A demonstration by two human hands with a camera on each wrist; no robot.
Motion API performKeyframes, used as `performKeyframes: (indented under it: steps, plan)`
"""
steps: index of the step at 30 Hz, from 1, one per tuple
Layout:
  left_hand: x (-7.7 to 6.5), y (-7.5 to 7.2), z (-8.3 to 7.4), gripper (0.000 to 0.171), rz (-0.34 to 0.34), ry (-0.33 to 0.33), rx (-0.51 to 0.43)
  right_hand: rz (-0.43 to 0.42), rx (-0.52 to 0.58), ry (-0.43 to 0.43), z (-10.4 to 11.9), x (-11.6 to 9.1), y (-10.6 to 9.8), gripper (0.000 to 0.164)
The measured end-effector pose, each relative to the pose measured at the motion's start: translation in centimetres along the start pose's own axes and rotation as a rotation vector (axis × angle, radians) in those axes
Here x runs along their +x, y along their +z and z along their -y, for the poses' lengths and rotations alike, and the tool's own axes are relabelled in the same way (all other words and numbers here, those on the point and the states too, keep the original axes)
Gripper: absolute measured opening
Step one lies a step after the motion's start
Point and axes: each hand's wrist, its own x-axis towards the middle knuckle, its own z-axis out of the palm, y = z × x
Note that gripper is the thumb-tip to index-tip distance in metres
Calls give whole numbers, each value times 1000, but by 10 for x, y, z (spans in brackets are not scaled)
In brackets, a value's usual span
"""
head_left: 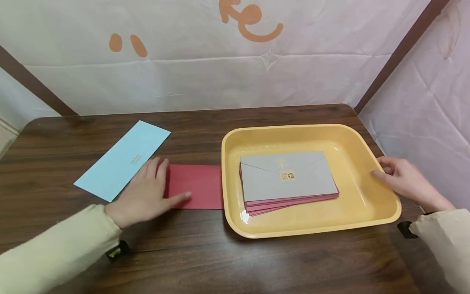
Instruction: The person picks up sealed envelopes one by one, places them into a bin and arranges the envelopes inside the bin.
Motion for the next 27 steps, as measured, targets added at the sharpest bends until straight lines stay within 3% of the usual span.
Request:
performKeyframes:
  steps: [4,7,9,14,21,27]
  plan:
    - [4,-12,35,98,66,149,-53,-2,-13,7,-1,-1,1,38]
    - [0,-11,56,89,88,261,-70,-1,-20,6,-1,0,1,38]
    - [-5,-6,64,84,101,292,-77,2,-12,5,-1,0,1,37]
    - [-13,3,70,80,126,256,-96,6,7,6,0,0,0,36]
    - [-20,11,65,82,119,185,-97,7,-2,15,1,-1,-1,34]
    - [-22,13,63,82,111,170,-93,4,-9,24,1,-1,-1,36]
